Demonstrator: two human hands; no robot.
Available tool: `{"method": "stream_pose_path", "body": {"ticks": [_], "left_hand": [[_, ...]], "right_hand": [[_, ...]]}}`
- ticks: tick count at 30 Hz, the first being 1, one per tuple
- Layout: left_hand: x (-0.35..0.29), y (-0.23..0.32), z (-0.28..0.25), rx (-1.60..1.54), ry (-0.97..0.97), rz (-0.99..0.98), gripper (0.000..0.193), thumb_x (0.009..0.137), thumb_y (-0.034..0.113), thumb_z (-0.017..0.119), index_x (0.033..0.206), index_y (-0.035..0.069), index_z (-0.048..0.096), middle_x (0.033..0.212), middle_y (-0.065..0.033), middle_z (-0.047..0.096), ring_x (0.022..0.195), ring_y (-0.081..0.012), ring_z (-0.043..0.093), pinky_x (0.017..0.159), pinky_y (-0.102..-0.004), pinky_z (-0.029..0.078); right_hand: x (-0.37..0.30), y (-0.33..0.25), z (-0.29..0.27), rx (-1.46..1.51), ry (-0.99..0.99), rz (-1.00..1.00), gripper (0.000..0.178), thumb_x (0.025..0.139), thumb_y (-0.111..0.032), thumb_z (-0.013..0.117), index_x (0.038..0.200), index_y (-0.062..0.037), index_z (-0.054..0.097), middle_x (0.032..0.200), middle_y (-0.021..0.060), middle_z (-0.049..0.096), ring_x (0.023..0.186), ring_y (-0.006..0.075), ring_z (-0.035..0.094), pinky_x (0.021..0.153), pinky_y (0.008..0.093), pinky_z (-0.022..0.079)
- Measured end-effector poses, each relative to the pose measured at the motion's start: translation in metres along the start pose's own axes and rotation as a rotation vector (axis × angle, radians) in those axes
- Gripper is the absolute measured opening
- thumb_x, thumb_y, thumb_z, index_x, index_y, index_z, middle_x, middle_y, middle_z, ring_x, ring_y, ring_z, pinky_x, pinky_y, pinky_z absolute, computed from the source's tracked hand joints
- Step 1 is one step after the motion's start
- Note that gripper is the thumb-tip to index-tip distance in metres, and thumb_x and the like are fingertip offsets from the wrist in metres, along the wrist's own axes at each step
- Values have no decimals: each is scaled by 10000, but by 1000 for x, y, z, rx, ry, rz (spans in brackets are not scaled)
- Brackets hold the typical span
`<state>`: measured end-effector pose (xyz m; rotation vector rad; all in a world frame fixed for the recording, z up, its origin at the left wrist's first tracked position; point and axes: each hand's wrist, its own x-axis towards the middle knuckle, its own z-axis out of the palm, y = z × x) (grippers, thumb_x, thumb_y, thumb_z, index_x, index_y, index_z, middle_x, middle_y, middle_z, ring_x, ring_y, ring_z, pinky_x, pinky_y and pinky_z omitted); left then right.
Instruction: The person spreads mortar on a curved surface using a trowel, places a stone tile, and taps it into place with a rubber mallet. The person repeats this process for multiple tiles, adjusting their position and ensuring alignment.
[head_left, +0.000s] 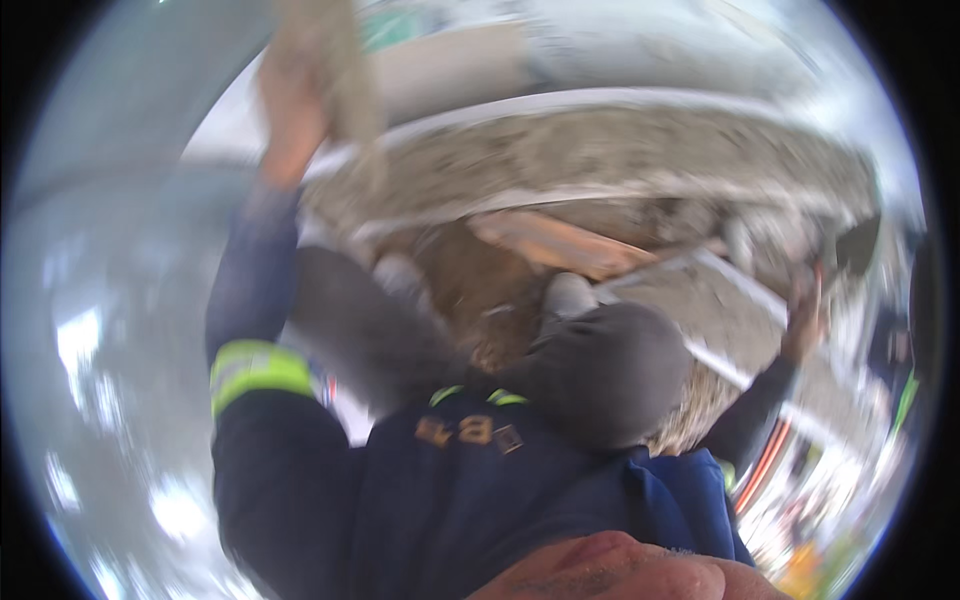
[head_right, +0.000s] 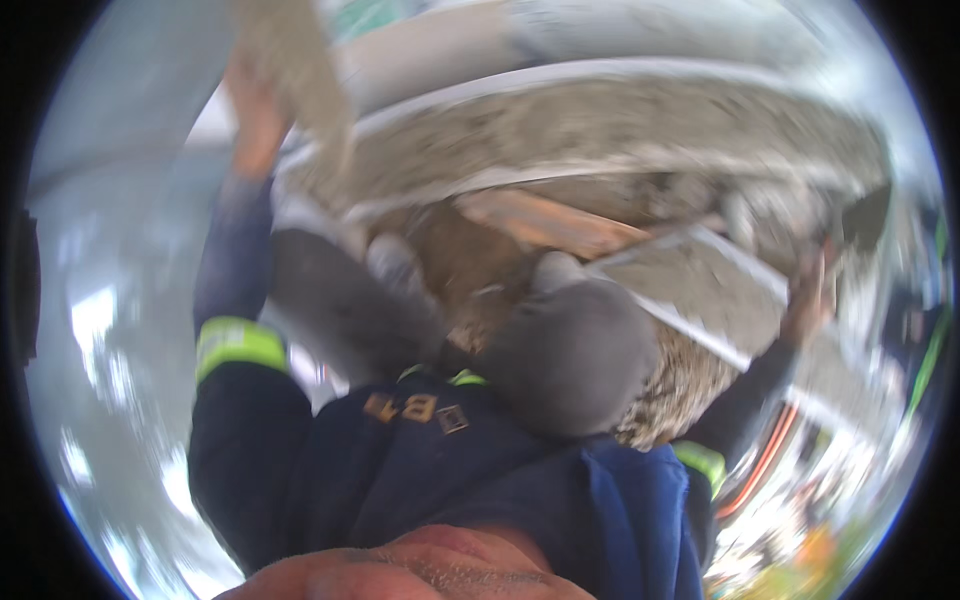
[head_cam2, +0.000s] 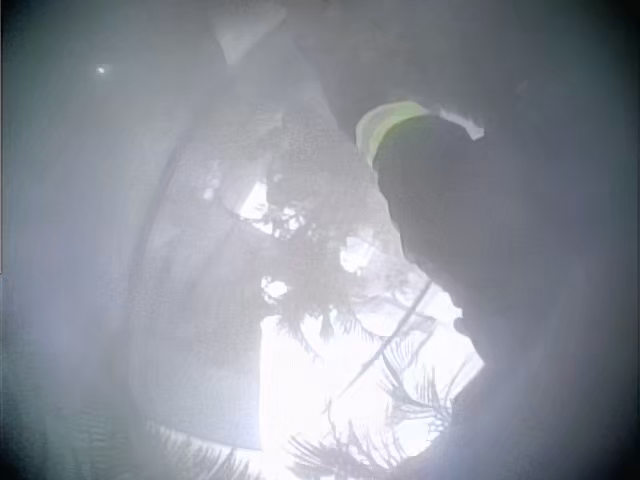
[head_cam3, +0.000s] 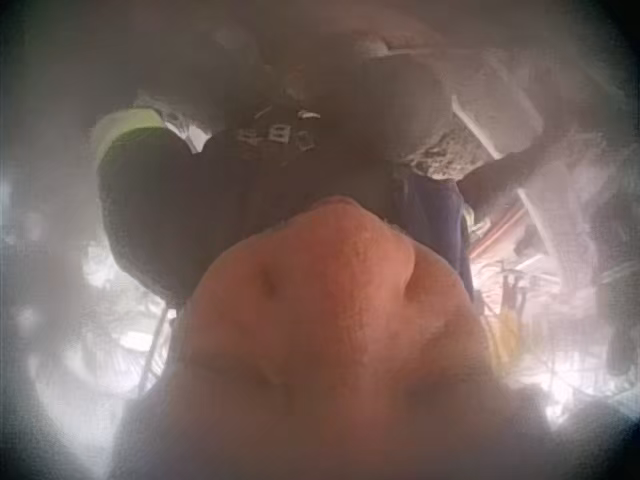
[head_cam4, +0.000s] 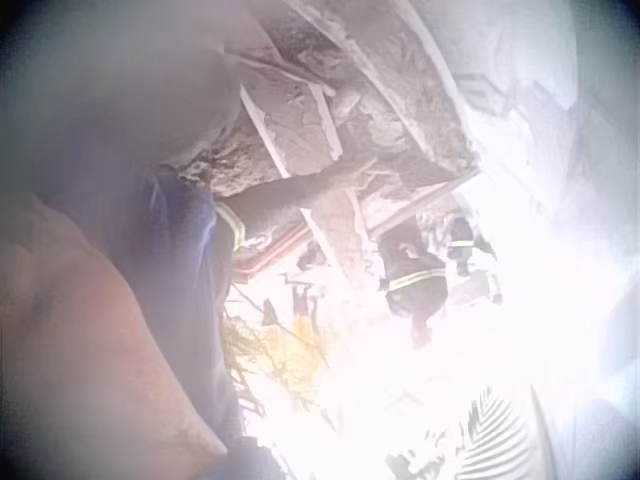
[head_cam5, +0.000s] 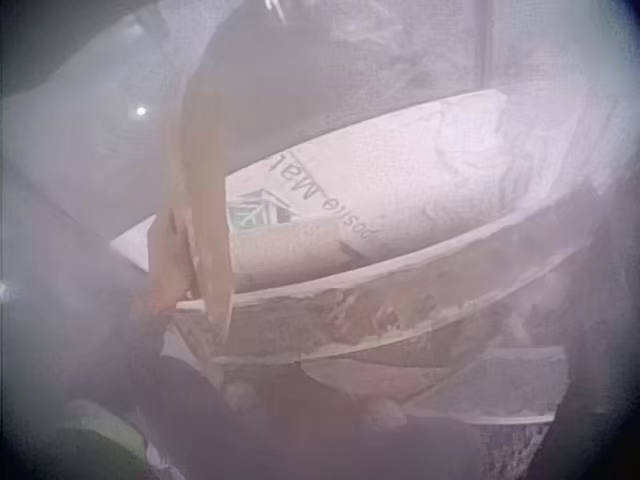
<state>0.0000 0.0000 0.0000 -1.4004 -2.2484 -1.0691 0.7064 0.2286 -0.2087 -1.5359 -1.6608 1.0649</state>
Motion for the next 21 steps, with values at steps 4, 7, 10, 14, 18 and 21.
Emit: {"method": "stream_pose_path", "body": {"ticks": [4, 7, 10, 14, 18, 21], "left_hand": [[-36, -6, -160, 391, 261, -78, 487, 1016, 399, 572, 1185, -45, 677, 1049, -271, 720, 991, -374, 718, 836, -436, 523], [-78, 13, -260, 578, 290, -205, 425, 1006, 346, 600, 1177, -36, 675, 1052, -260, 721, 932, -357, 719, 800, -421, 523], [-154, 39, -344, 900, 253, -465, 353, 993, 289, 630, 1138, -31, 666, 973, -230, 714, 857, -322, 706, 764, -423, 519], [-269, 60, -380, 908, 330, -800, 312, 991, 292, 635, 1023, -18, 653, 890, -225, 685, 785, -306, 675, 697, -444, 492], [-385, 83, -417, 936, 493, -1040, 360, 989, 352, 615, 1116, 16, 604, 991, -224, 654, 877, -316, 652, 754, -482, 486], [-495, 108, -421, 922, 649, -1293, 409, 988, 397, 601, 1186, 41, 567, 1067, -222, 632, 946, -324, 634, 796, -511, 482]], "right_hand": [[12, -92, 157, -83, -404, -5, 298, 1033, -327, 658, 974, -35, 650, 663, -55, 475, 552, 38, 406, 487, 246, 300], [3, -145, 236, -109, -683, -203, 306, 1030, -322, 663, 1011, -16, 654, 657, -45, 486, 544, 41, 413, 484, 254, 301], [9, -208, 304, -224, -917, -351, 301, 1012, -288, 682, 1054, 9, 657, 673, -35, 513, 570, 62, 431, 511, 266, 330], [-3, -298, 404, -384, -1090, -624, 285, 984, -250, 709, 1061, 18, 651, 678, -14, 521, 570, 72, 431, 524, 269, 345], [-61, -382, 485, -334, -1270, -670, 242, 988, -219, 706, 1055, 7, 656, 653, -14, 508, 536, 64, 447, 504, 260, 345], [-121, -423, 533, -334, -1423, -756, 269, 977, -211, 710, 1100, 24, 660, 688, 2, 540, 555, 72, 468, 517, 254, 352]]}}
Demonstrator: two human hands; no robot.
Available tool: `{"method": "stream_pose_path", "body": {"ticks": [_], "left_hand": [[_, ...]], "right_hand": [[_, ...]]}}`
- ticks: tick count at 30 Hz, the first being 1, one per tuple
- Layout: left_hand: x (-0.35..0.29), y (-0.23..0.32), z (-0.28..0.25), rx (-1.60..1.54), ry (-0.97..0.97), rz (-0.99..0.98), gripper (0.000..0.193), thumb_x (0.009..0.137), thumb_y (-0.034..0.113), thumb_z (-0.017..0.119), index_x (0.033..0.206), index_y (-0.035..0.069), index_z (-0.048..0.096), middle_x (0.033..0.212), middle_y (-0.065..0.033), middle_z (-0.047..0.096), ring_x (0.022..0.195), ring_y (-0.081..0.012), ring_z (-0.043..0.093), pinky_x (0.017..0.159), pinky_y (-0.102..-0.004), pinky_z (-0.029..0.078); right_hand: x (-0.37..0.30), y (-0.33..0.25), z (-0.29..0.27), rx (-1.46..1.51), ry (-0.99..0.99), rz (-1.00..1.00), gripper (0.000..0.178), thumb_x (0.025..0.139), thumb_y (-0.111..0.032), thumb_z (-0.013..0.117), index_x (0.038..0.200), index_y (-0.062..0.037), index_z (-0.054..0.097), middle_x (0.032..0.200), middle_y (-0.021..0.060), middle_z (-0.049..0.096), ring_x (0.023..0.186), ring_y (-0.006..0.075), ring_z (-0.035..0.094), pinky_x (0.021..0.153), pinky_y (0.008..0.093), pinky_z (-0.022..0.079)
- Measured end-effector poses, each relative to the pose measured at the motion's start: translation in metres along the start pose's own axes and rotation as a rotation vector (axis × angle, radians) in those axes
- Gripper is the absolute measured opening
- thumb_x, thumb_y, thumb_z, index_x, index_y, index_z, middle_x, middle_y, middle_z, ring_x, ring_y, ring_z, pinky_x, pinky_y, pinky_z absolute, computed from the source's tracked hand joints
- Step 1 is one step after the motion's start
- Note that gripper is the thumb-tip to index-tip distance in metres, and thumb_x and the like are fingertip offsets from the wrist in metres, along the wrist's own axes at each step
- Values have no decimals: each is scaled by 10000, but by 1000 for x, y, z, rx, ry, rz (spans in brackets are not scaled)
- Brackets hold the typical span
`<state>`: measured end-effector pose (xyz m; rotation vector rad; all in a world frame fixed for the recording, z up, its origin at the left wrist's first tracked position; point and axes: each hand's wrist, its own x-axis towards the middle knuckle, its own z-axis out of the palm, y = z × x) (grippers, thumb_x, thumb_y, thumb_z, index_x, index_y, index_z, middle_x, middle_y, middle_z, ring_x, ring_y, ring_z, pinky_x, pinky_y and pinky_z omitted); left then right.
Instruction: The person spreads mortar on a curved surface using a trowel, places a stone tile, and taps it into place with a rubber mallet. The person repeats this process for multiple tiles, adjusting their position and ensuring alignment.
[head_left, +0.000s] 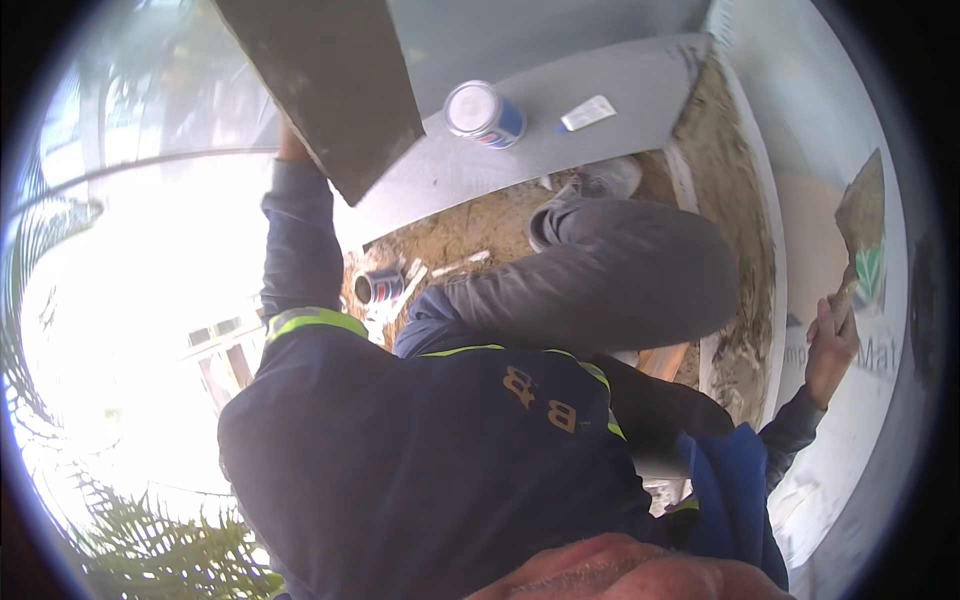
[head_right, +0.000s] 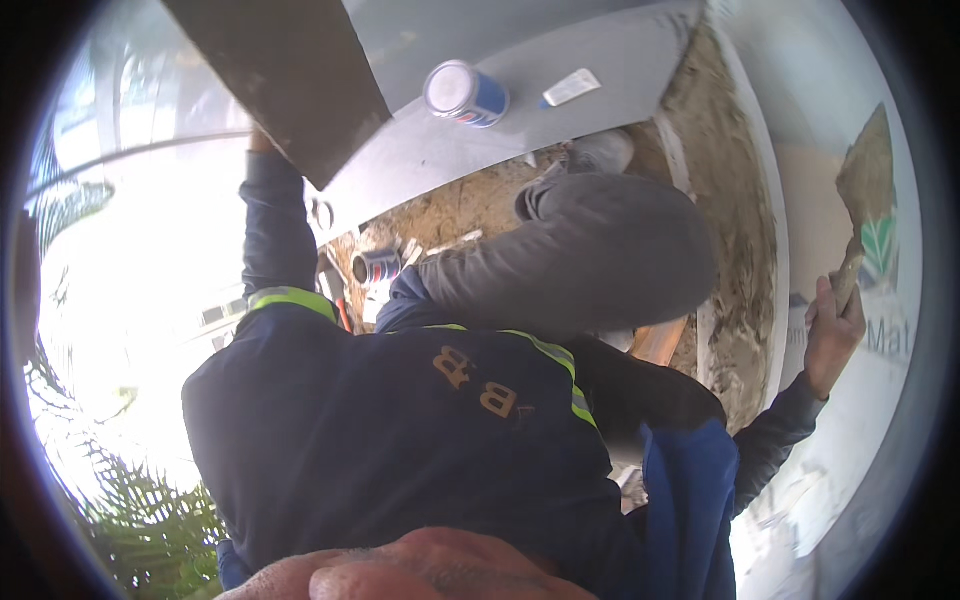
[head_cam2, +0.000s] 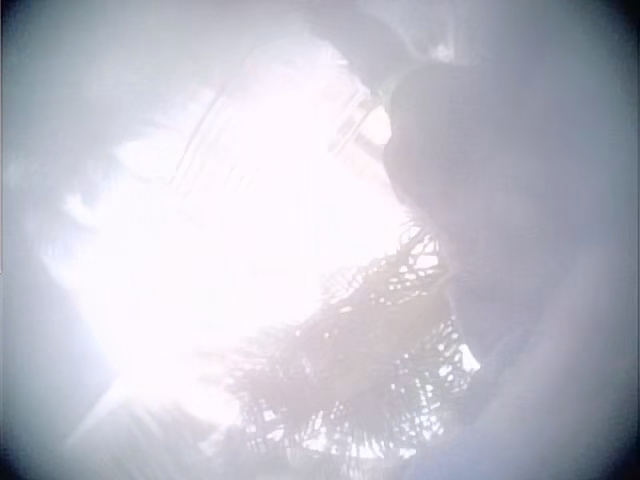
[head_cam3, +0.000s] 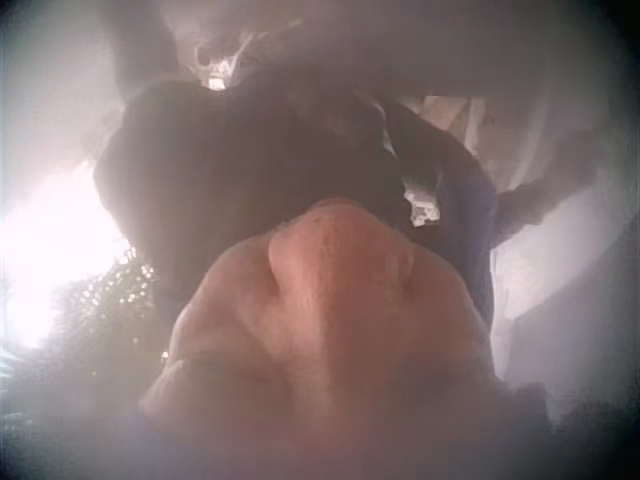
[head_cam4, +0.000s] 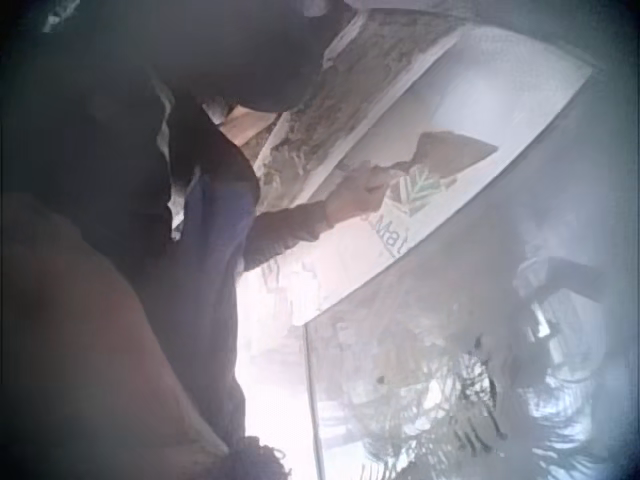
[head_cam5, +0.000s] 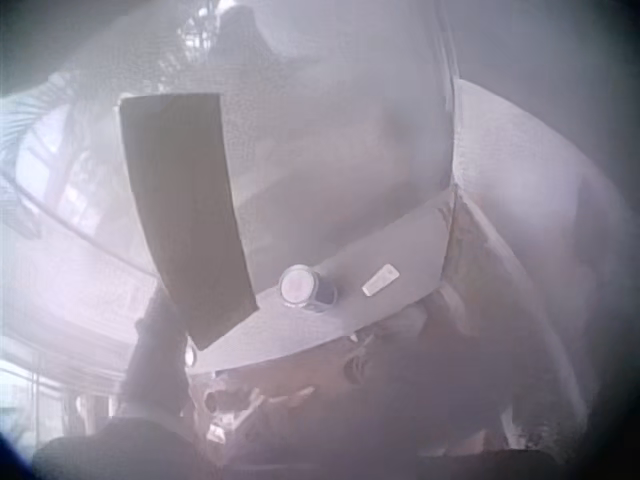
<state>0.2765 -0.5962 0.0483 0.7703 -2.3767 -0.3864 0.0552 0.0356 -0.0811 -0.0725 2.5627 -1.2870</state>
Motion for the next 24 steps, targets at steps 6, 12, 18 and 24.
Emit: {"method": "stream_pose_path", "body": {"ticks": [6, 12, 18, 24], "left_hand": [[-123, -186, 23, 24, -30, -636, 529, 985, 487, 571, 1326, 90, 493, 1219, -220, 586, 1084, -340, 599, 881, -568, 473], [-225, -344, 66, -118, -148, -1013, 663, 982, 577, 541, 1466, 140, 419, 1371, -218, 541, 1222, -356, 563, 966, -625, 464], [-294, -453, 15, -680, -287, -1010, 660, 1008, 536, 514, 1518, 123, 437, 1361, -209, 596, 1187, -356, 621, 964, -587, 520], [-187, -254, -34, 204, 310, -593, 380, 1052, 247, 473, 1106, -24, 735, 1021, -160, 748, 911, -278, 707, 877, -423, 554]], "right_hand": [[78, -88, 106, 84, -224, -382, 406, 970, -209, 710, 1262, 60, 626, 822, -1, 591, 630, 58, 502, 565, 226, 383], [75, -129, 176, 207, -631, -217, 350, 982, -205, 701, 1238, 26, 640, 717, -31, 546, 596, 42, 467, 556, 227, 367], [55, -120, 172, 44, -594, -171, 304, 1005, -242, 652, 1201, -9, 650, 690, -29, 533, 599, 51, 461, 570, 238, 365], [29, -151, 146, 511, -448, -197, 317, 1045, -249, 561, 1270, -38, 635, 864, 16, 614, 669, 79, 528, 580, 243, 406]]}}
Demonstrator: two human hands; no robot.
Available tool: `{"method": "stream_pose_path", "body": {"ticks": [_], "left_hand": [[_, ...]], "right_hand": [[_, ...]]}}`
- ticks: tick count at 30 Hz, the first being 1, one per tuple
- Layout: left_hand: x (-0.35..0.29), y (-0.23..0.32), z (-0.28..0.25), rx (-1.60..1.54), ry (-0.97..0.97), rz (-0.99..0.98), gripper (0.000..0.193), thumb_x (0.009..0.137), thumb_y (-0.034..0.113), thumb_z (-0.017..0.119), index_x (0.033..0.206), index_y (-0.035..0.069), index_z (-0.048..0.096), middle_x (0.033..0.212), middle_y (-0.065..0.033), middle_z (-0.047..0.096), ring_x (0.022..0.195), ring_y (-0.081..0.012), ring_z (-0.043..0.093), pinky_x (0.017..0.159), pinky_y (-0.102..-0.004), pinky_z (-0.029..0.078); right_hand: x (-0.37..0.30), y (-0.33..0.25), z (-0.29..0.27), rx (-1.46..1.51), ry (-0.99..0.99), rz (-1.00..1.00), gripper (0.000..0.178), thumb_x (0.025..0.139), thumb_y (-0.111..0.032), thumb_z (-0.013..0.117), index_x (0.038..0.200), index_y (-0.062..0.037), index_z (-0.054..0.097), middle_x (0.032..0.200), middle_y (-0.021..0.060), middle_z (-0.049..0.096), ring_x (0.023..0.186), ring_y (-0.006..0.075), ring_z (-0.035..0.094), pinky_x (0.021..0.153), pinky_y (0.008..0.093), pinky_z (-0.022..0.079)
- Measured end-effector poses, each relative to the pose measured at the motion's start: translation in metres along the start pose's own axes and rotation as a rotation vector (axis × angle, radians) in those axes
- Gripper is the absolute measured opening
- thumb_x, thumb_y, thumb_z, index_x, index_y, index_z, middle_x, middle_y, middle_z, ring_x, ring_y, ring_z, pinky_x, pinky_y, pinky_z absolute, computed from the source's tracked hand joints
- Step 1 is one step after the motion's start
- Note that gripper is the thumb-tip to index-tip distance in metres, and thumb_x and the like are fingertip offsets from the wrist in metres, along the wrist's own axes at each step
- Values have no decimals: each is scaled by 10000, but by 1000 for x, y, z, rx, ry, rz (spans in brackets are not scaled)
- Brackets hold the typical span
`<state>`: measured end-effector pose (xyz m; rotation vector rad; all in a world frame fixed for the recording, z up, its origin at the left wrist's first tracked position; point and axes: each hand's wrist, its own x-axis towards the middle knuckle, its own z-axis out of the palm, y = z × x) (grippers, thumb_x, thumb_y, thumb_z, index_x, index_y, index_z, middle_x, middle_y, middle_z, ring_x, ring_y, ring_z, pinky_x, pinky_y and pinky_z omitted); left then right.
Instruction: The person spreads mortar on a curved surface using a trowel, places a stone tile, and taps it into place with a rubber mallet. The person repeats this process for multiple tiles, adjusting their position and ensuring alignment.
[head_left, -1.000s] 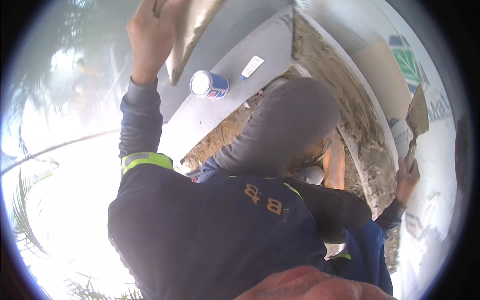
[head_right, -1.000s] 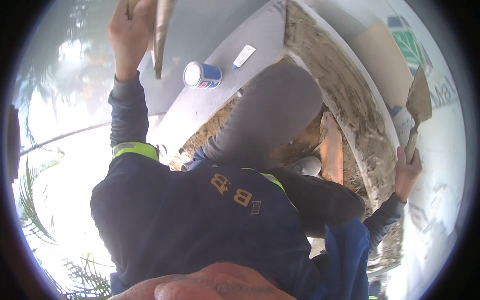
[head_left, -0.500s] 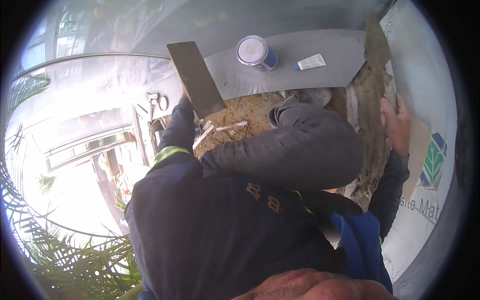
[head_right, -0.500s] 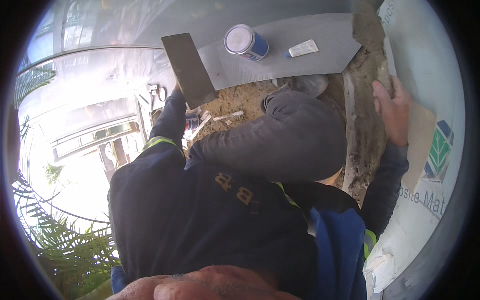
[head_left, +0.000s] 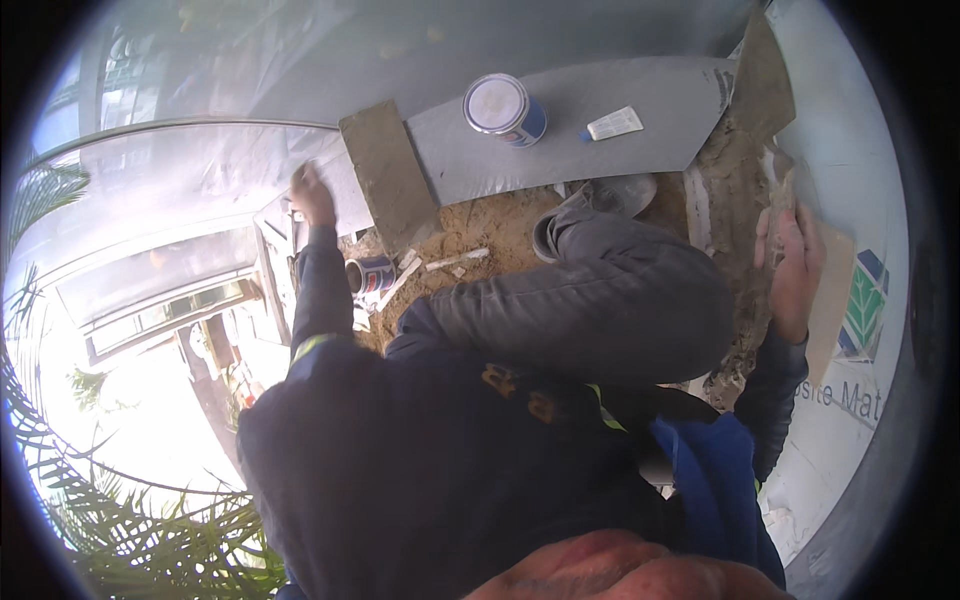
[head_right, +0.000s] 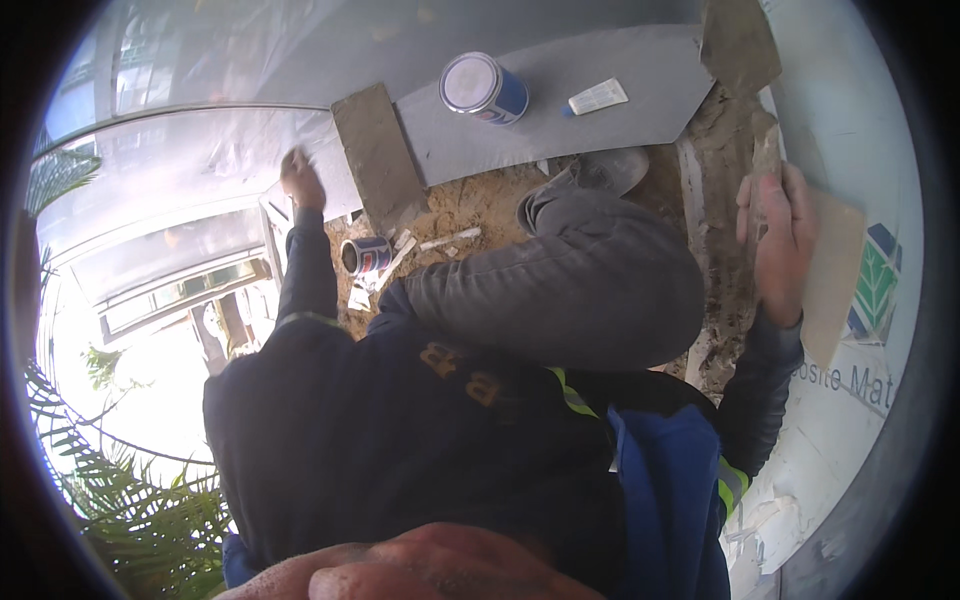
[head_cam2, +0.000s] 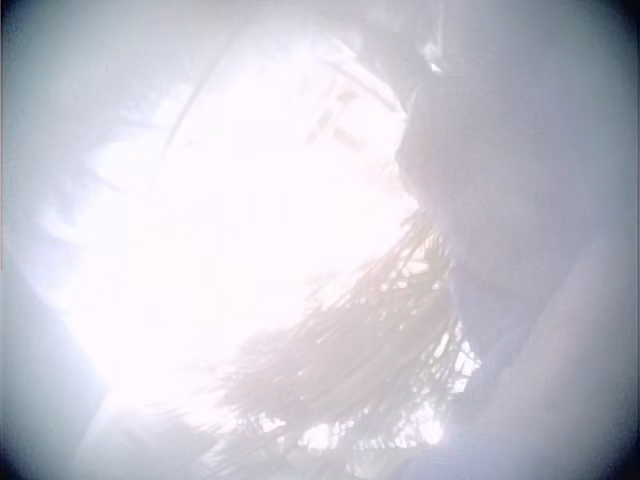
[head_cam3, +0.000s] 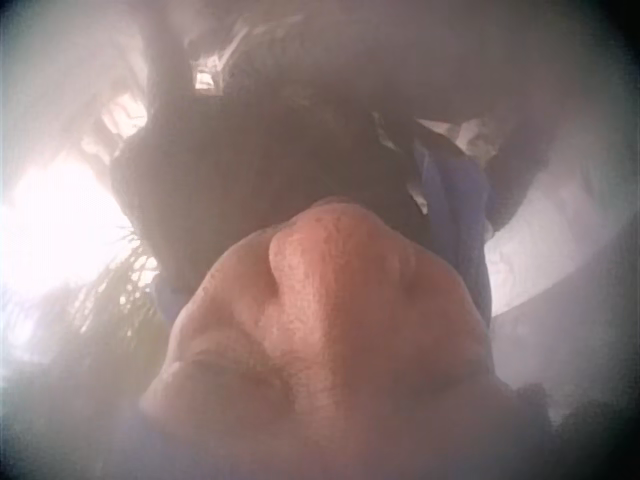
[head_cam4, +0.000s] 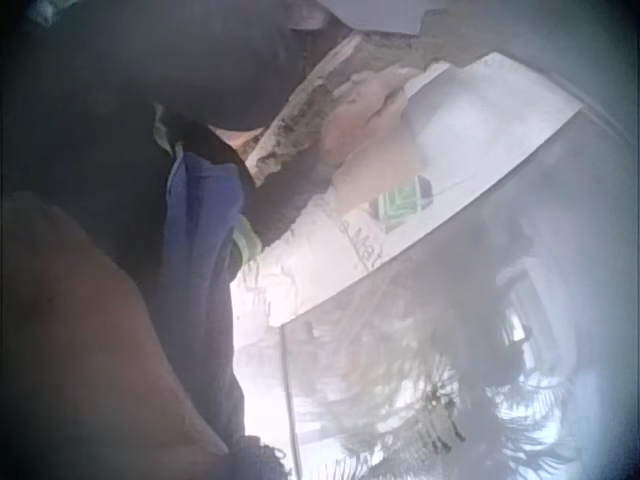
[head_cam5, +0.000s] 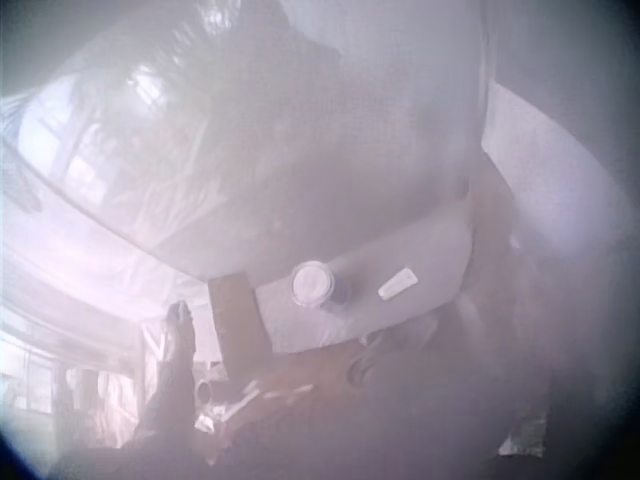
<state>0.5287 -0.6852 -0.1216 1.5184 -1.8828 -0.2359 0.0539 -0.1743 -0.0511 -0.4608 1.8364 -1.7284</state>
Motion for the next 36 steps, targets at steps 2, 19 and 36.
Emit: {"method": "stream_pose_path", "body": {"ticks": [2, 19, 36], "left_hand": [[-61, 148, 16, -418, -496, 210, 406, 1077, 344, 515, 1241, 30, 712, 1108, -103, 733, 989, -195, 689, 871, -358, 552], [-126, 143, 61, -147, -605, -256, 367, 970, 256, 715, 1068, -43, 526, 753, -109, 615, 548, -203, 644, 447, -352, 551], [-121, 65, 81, 374, -626, 172, 497, 1034, 456, 567, 1132, -10, 707, 1084, -189, 736, 985, -304, 715, 844, -433, 571]], "right_hand": [[-7, -26, 13, 5, 81, -14, 343, 1061, -264, 523, 1304, -41, 618, 920, 22, 634, 710, 80, 551, 603, 236, 424], [-64, -33, -54, -574, 228, -222, 514, 995, -235, 670, 1451, -25, 564, 1414, 145, 580, 1103, 213, 623, 984, 369, 506], [-415, 166, -80, -156, 1196, 505, 515, 1029, -336, 621, 1404, 16, 585, 1418, 206, 609, 1146, 314, 676, 918, 431, 550]]}}
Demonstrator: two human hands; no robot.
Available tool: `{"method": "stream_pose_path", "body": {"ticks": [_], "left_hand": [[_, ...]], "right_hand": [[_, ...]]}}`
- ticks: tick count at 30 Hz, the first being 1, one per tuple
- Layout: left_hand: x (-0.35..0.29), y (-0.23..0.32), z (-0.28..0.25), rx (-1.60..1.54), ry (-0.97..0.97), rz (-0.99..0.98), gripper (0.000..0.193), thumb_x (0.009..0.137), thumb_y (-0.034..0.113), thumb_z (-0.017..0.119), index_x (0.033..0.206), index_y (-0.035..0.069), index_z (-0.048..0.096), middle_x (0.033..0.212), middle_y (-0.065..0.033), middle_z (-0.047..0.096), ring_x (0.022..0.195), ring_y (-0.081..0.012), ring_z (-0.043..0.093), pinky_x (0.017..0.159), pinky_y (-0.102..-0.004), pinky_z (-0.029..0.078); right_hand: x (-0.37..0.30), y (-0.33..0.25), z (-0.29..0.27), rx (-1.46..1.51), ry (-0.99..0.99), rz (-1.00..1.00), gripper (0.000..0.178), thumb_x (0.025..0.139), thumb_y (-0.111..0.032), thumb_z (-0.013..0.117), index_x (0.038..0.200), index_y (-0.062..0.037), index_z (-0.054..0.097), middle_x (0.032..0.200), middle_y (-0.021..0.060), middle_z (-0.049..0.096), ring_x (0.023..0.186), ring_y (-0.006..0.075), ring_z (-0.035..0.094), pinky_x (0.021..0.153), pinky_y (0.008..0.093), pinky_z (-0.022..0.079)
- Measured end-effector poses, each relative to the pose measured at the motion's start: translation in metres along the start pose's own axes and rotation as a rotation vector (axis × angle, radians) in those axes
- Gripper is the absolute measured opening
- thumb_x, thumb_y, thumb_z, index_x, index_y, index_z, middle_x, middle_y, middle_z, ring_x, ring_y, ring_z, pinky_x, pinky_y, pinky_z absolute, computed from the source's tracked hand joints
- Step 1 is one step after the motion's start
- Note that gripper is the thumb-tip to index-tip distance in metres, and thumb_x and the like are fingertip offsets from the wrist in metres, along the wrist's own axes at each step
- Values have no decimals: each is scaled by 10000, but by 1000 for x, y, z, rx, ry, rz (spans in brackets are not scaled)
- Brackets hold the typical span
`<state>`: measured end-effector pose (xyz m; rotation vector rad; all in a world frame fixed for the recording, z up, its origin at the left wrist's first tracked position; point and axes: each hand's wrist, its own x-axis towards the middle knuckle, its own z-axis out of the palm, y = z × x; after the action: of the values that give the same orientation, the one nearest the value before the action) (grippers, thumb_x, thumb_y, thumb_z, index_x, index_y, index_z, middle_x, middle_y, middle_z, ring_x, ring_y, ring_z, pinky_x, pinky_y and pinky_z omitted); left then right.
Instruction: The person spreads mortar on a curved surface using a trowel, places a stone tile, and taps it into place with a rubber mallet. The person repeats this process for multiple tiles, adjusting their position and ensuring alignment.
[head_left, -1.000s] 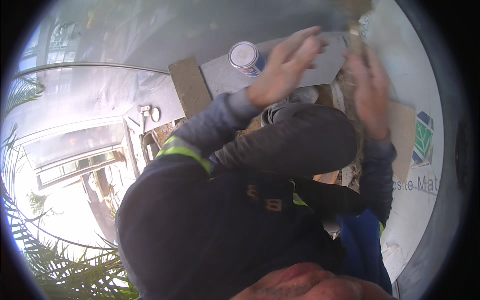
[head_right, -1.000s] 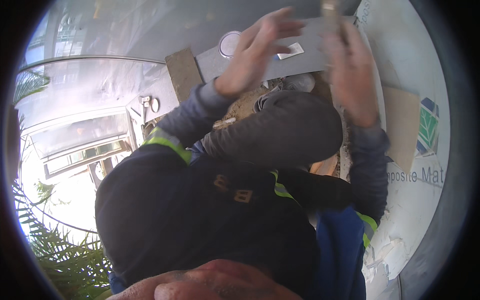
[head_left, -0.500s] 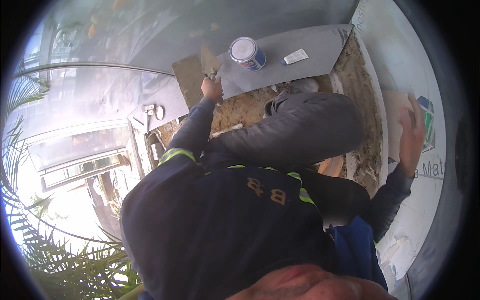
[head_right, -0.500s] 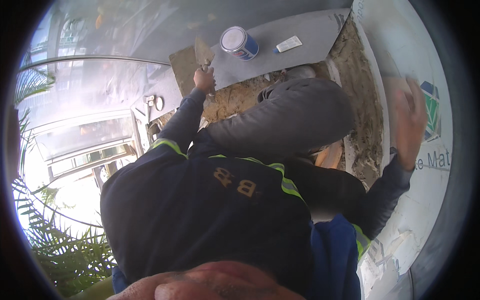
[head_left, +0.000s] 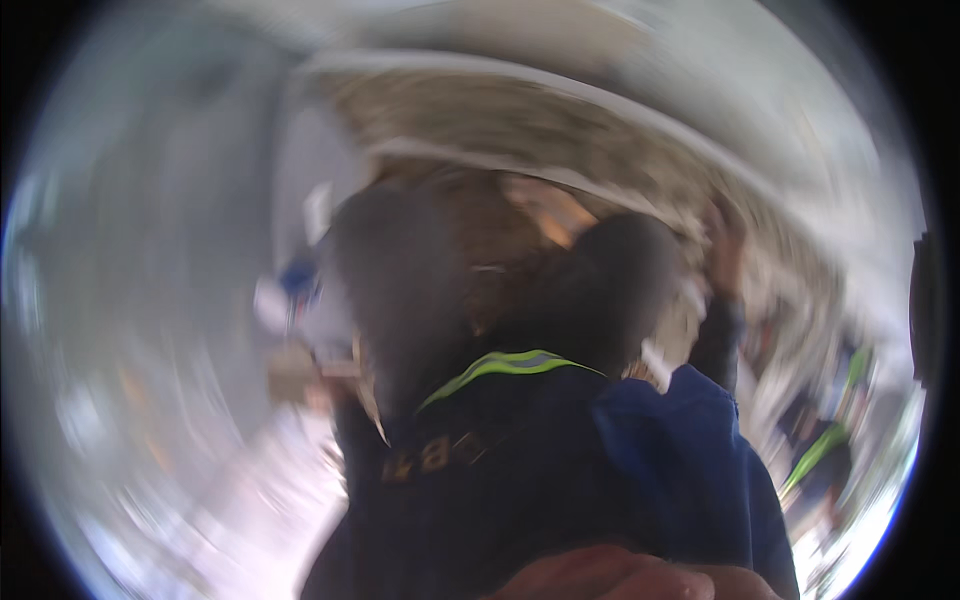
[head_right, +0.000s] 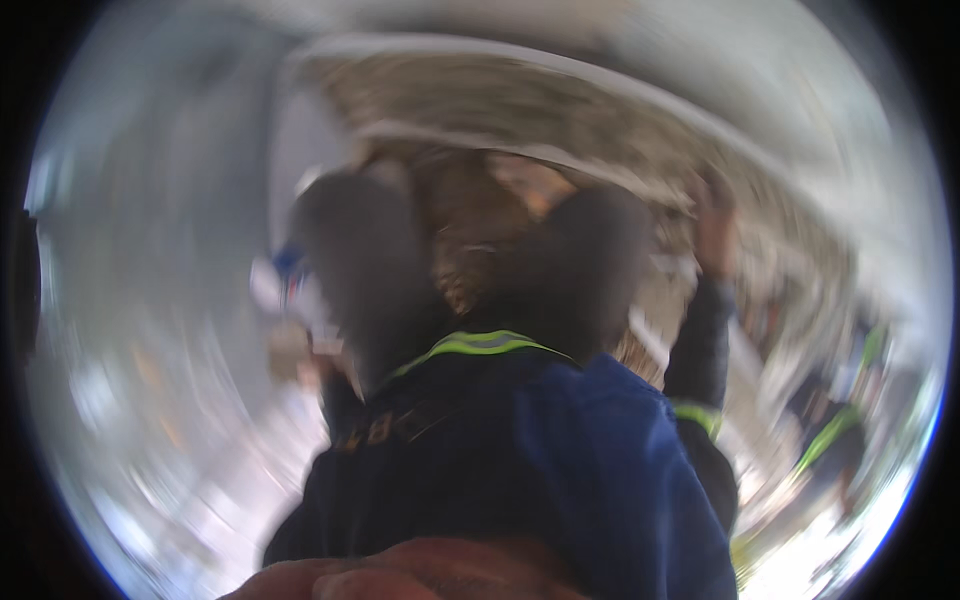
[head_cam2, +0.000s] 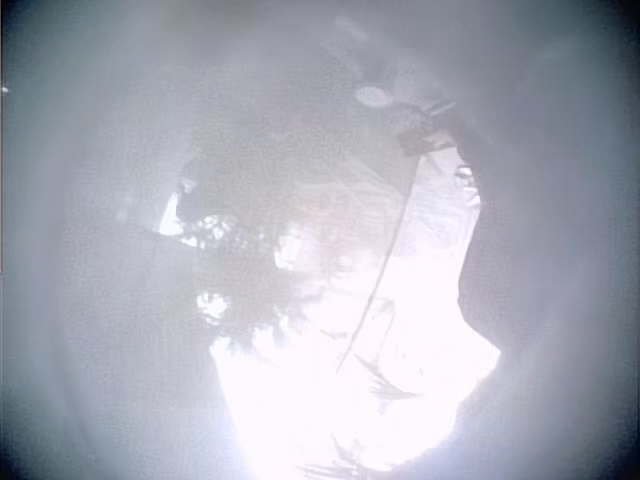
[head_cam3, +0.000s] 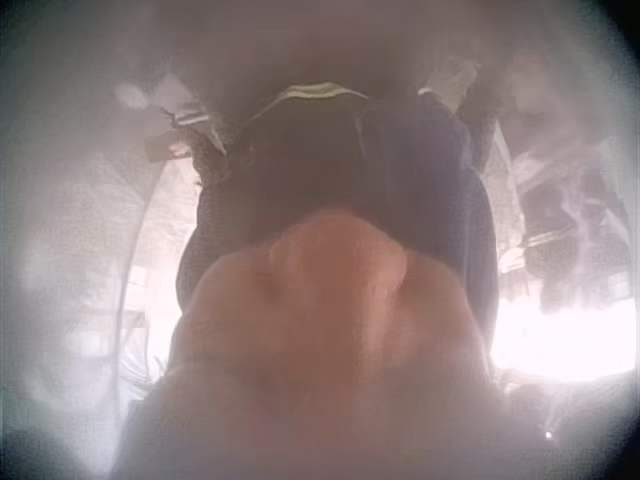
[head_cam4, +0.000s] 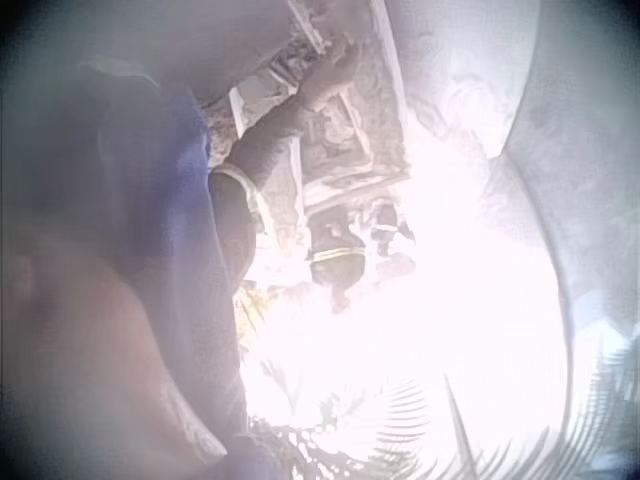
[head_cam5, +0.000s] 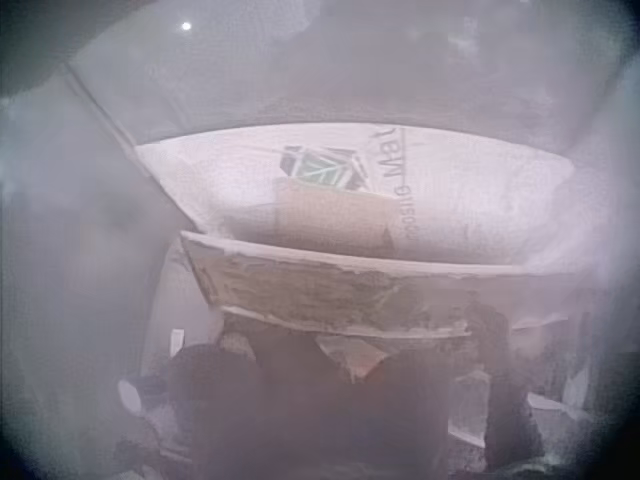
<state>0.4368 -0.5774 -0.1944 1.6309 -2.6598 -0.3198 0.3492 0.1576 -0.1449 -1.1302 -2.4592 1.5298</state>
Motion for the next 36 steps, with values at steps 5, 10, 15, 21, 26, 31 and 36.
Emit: {"method": "stream_pose_path", "body": {"ticks": [5, 10, 15, 21, 26, 31, 36], "left_hand": [[-24, 244, -124, -440, 403, 875, 390, 1060, 313, 622, 1215, -43, 651, 1070, -174, 706, 958, -294, 696, 856, -405, 559], [-110, 468, -154, -247, -14, 1924, 426, 1095, 315, 510, 1189, -82, 635, 1126, -184, 665, 917, -238, 682, 834, -357, 553], [-278, 502, -26, 520, -1564, 1599, 282, 1062, 222, 567, 1202, 0, 671, 1040, -80, 723, 938, -171, 685, 873, -299, 522], [-350, 413, 160, 605, -1623, 1566, 288, 996, 253, 624, 1080, -13, 694, 947, -107, 724, 879, -165, 673, 820, -334, 534], [-355, 340, 232, 565, -1574, 1710, 255, 980, 247, 628, 1038, 12, 710, 930, -161, 742, 900, -244, 706, 825, -391, 538], [-356, 312, 257, 503, -1549, 1582, 263, 980, 258, 637, 1024, 11, 716, 992, -216, 744, 955, -356, 721, 842, -434, 540], [-353, 300, 261, 391, -1553, 1597, 254, 986, 249, 634, 1016, 8, 708, 967, -232, 740, 950, -400, 713, 841, -457, 535]], "right_hand": [[-99, 110, 11, 55, 200, 102, 265, 993, -224, 660, 1135, -6, 712, 903, 171, 742, 839, 266, 723, 771, 403, 541], [-211, 182, 31, -139, 193, 228, 218, 1004, -166, 588, 1029, 23, 692, 842, 137, 708, 731, 227, 664, 704, 382, 538], [-271, 262, 47, 88, 568, 862, 223, 970, -154, 537, 1038, 22, 656, 992, 249, 719, 924, 374, 716, 836, 431, 572], [-256, 328, 58, 1135, 1350, 803, 437, 1064, -161, 394, 1411, 104, 374, 1450, 311, 482, 1358, 400, 523, 1154, 480, 451], [-229, 341, 52, 1547, 1499, 658, 472, 1075, -293, 435, 1457, -17, 408, 1550, 203, 438, 1467, 395, 391, 1235, 557, 266], [-216, 354, 76, 1611, 1389, 554, 516, 1092, -420, 416, 1473, -73, 433, 1547, 117, 456, 1464, 353, 386, 1249, 562, 206], [-208, 371, 89, 1557, 1363, 426, 489, 1120, -391, 380, 1493, -83, 451, 1552, 114, 466, 1439, 317, 419, 1229, 525, 292]]}}
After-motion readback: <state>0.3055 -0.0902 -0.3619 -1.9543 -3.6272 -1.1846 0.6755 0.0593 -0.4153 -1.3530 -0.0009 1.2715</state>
